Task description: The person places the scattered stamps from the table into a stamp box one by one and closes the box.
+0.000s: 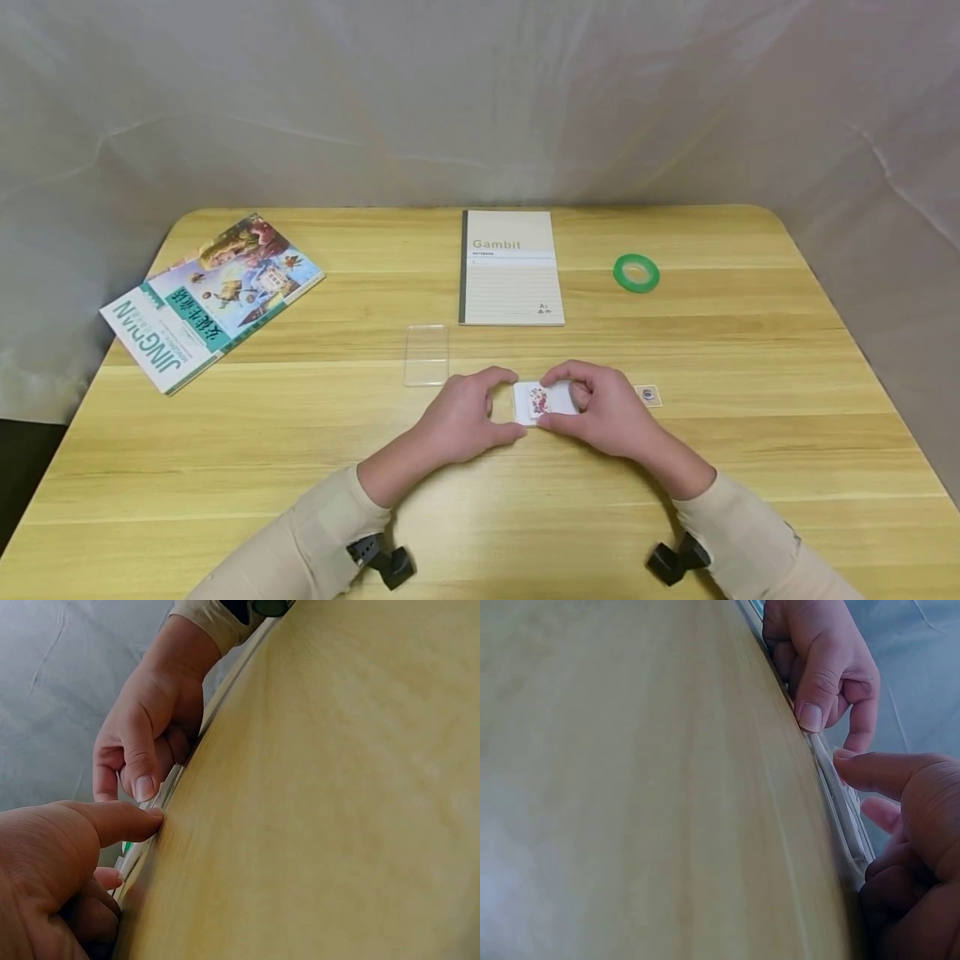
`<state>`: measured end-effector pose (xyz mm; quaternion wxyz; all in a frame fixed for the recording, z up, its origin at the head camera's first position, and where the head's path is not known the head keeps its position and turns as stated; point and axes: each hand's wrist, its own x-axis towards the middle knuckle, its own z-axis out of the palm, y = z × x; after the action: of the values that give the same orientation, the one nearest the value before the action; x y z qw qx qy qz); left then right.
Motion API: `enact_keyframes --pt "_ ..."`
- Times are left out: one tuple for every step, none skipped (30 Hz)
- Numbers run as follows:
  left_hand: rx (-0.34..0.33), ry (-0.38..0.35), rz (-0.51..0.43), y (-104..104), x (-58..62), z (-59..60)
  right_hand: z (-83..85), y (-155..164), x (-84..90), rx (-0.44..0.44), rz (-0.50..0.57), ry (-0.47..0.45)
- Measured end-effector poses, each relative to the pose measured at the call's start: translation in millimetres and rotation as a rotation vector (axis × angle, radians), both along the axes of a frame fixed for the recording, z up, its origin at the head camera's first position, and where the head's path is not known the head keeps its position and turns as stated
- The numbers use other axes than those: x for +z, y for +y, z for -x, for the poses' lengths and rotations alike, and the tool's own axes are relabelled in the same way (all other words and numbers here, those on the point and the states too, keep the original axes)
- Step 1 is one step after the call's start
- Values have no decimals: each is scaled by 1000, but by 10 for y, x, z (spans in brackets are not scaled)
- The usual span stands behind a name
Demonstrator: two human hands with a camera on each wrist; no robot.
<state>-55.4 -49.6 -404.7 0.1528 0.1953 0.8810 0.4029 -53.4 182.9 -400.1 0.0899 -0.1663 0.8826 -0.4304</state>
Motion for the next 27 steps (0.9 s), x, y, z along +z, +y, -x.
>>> enact_keyframes --pt "0 1 -1 -1 1 1 4 -3 -3 2 -2 1" --pt "-1 2 -4 -1 3 0 9 -6 -8 4 -4 2" --pt "-1 1 -6 -2 5 1 12 -8 -10 5 -6 3" --pt "-2 1 -10 -2 7 0 14 -10 -12 4 -9 4" --pt "-2 2 -12 -2 7 0 16 -12 -15 4 -13 3" --pt "-2 3 -14 -2 9 -1 20 -15 -19 3 -16 4" --pt "-2 3 -16 -2 10 -2 24 -16 -23 2 -20 4" --pt "-2 3 -19 -2 11 -3 25 -19 -23 1 -21 1" --pt "-2 4 -19 -2 11 -3 27 -21 -22 0 -23 -1" --pt "-2 5 -20 -1 13 -4 28 -24 -20 -2 -24 -4" --pt "-1 7 -21 -1 12 -5 30 -26 -19 -2 -27 -6" --pt "-1 8 -22 -1 11 -5 31 -27 -16 -2 -28 -7" --pt "-1 9 -24 -2 12 -5 31 -29 -13 -3 -29 -11" --pt "-2 10 -24 -2 12 -5 33 -31 -11 -4 -31 -14" --pt "-2 11 -24 -2 12 -6 34 -32 -9 -4 -31 -17" --pt "-2 12 -24 -3 13 -7 35 -32 -6 -4 -32 -19" --pt "-2 12 -23 -3 12 -7 37 -33 -5 -4 -33 -21" --pt "-3 13 -23 -4 13 -7 38 -33 -5 -4 -33 -23" --pt "-3 12 -22 -4 13 -8 39 -32 -6 -4 -33 -25" --pt "-3 13 -20 -3 13 -8 40 -32 -6 -4 -32 -26" --pt "-3 12 -19 -3 14 -9 40 -31 -7 -3 -32 -26" --pt "-3 12 -17 -3 12 -9 40 -30 -8 -3 -32 -26" --pt "-3 12 -15 -2 12 -8 40 -29 -10 -3 -33 -27" --pt "-3 11 -13 -1 11 -9 39 -28 -12 -3 -32 -29" --pt "-3 10 -11 0 10 -9 38 -28 -12 -3 -31 -32" --pt "-3 10 -10 0 12 -8 36 -28 -10 -5 -30 -34" --pt "-3 7 -10 1 11 -9 33 -27 -8 -5 -29 -36"
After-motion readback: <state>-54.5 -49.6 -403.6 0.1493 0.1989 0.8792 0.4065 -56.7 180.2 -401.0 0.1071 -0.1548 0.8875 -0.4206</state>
